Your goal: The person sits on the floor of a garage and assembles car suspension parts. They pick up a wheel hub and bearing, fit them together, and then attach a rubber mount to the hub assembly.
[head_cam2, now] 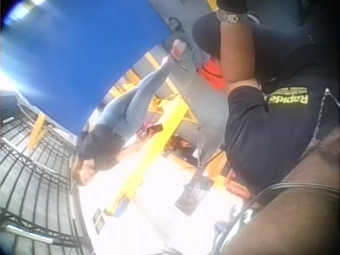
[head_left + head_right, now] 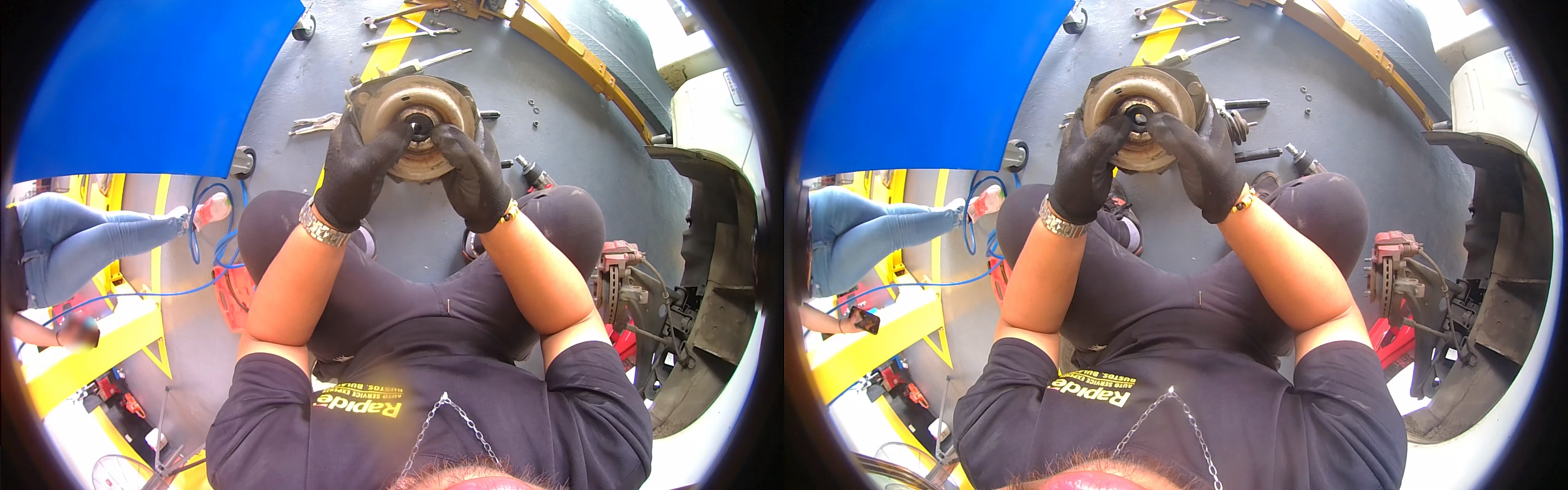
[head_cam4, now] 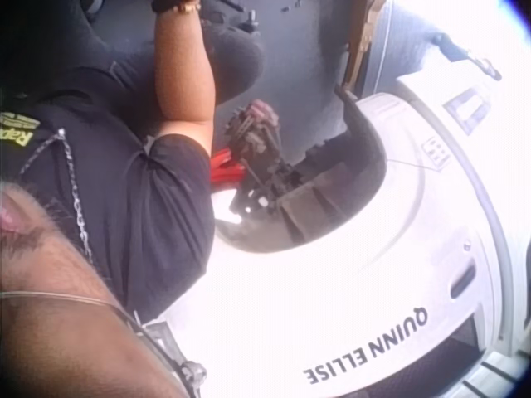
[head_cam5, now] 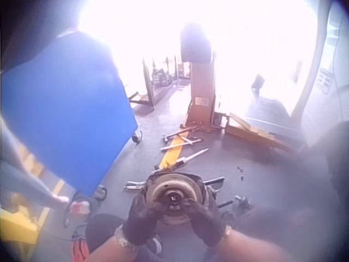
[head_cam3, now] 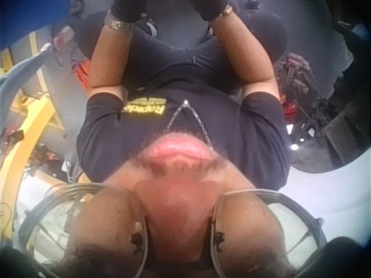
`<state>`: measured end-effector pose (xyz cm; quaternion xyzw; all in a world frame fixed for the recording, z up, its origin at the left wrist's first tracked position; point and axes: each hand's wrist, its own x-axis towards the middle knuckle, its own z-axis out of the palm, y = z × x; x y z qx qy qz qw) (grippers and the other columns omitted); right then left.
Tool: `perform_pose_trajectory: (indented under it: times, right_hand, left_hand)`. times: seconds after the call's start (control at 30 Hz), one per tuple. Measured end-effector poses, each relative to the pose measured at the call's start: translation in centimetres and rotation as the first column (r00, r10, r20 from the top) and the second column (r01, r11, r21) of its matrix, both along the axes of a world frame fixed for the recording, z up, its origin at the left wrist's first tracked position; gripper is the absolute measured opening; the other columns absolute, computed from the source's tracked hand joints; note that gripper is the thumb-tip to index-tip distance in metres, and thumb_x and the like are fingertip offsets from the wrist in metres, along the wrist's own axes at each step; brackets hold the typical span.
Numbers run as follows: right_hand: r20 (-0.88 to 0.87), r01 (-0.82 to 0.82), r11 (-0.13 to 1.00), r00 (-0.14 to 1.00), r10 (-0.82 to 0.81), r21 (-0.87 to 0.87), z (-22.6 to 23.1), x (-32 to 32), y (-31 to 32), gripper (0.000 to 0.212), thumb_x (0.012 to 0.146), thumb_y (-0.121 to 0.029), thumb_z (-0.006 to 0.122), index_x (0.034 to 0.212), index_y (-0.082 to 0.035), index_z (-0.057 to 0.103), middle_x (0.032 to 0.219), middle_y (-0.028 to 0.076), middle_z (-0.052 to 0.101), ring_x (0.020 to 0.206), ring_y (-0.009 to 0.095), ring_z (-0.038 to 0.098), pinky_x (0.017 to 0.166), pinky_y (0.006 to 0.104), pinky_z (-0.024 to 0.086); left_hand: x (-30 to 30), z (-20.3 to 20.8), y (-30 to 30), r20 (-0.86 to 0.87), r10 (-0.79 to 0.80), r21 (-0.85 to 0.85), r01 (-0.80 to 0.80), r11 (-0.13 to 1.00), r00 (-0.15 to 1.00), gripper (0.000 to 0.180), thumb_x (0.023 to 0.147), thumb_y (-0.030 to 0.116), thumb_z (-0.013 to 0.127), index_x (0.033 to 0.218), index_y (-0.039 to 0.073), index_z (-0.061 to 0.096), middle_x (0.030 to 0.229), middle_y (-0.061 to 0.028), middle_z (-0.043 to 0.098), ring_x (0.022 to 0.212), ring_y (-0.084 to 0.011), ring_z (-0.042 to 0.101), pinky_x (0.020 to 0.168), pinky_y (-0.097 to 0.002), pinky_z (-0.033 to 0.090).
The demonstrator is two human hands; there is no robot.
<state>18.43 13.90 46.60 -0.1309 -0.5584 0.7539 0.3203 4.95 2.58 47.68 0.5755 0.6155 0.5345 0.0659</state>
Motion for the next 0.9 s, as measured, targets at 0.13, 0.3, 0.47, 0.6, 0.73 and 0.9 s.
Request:
perform_pose_trajectory:
  times: [0.13, 0.3, 0.47, 0.6, 0.73, 0.9]
  right_hand:
    - [0.017, 0.016, 0.982, 1.0, -0.02, 0.188, -0.4, 0.2, 0.4, 0.042, 0.095, -0.016, 0.064, 0.133, 0.001, 0.057, 0.12, 0.01, 0.067, 0.109, 0.016, 0.063, 0.096, 0.0338, 0.051]
    - [-0.045, -0.071, 0.924, 0.997, 0.058, -0.375, -1.7, -0.5, 0.3, 0.039, 0.098, -0.012, 0.064, 0.135, 0.001, 0.057, 0.121, 0.009, 0.067, 0.111, 0.015, 0.063, 0.099, 0.0337, 0.051]
    - [-0.118, -0.121, 0.915, 0.99, 0.081, -0.385, -1.3, -0.4, 0.2, 0.042, 0.099, -0.013, 0.064, 0.138, 0.001, 0.054, 0.126, 0.009, 0.064, 0.115, 0.015, 0.062, 0.101, 0.0338, 0.05]
    - [-0.083, -0.141, 0.938, 0.989, 0.121, -0.317, -0.8, -0.4, 0.3, 0.045, 0.1, -0.017, 0.063, 0.14, 0.0, 0.052, 0.127, 0.009, 0.063, 0.116, 0.016, 0.061, 0.102, 0.0343, 0.05]
    - [-0.033, -0.105, 0.955, 0.994, 0.1, -0.278, -0.8, -0.5, 0.3, 0.045, 0.1, -0.017, 0.063, 0.14, 0.0, 0.052, 0.126, 0.009, 0.064, 0.115, 0.016, 0.061, 0.102, 0.0346, 0.05]
    - [-0.055, -0.103, 0.935, 0.994, 0.09, -0.34, -1.1, -0.5, 0.1, 0.045, 0.1, -0.017, 0.062, 0.14, 0.0, 0.052, 0.125, 0.009, 0.064, 0.115, 0.016, 0.061, 0.101, 0.0343, 0.05]
  left_hand:
    - [0.3, -0.3, 0.0, 0.588, -0.043, -0.045, 0.086, 0.995, 0.807, 0.033, 0.089, -0.003, 0.064, 0.121, 0.0, 0.069, 0.123, -0.0257, 0.068, 0.12, -0.0443, 0.063, 0.102, -0.0488, 0.052]
    - [0.1, -0.5, 0.3, 0.75, -0.098, 0.009, 0.138, 0.99, 0.654, 0.034, 0.088, -0.005, 0.064, 0.121, 0.002, 0.069, 0.126, -0.0243, 0.068, 0.122, -0.0432, 0.063, 0.103, -0.0483, 0.052]
    - [0.2, -0.1, 0.1, 0.673, -0.109, 0.019, 0.13, 0.991, 0.731, 0.036, 0.087, -0.007, 0.065, 0.121, 0.003, 0.069, 0.128, -0.0235, 0.067, 0.122, -0.0425, 0.063, 0.103, -0.0482, 0.052]
    - [-0.5, -0.2, -0.2, 0.313, -0.059, -0.037, 0.074, 0.997, 0.948, 0.037, 0.086, -0.007, 0.066, 0.122, 0.003, 0.068, 0.127, -0.0227, 0.068, 0.122, -0.0419, 0.063, 0.103, -0.0478, 0.052]
    - [-0.5, -1.0, -0.2, 0.452, -0.097, 0.009, 0.105, 0.994, 0.887, 0.039, 0.086, -0.007, 0.067, 0.123, 0.003, 0.068, 0.126, -0.0221, 0.069, 0.122, -0.0419, 0.063, 0.104, -0.0479, 0.052]
    - [-0.3, -0.2, -0.2, 0.675, -0.112, 0.016, 0.137, 0.99, 0.729, 0.04, 0.085, -0.007, 0.068, 0.124, 0.004, 0.069, 0.125, -0.0225, 0.069, 0.122, -0.0417, 0.063, 0.104, -0.0471, 0.052]
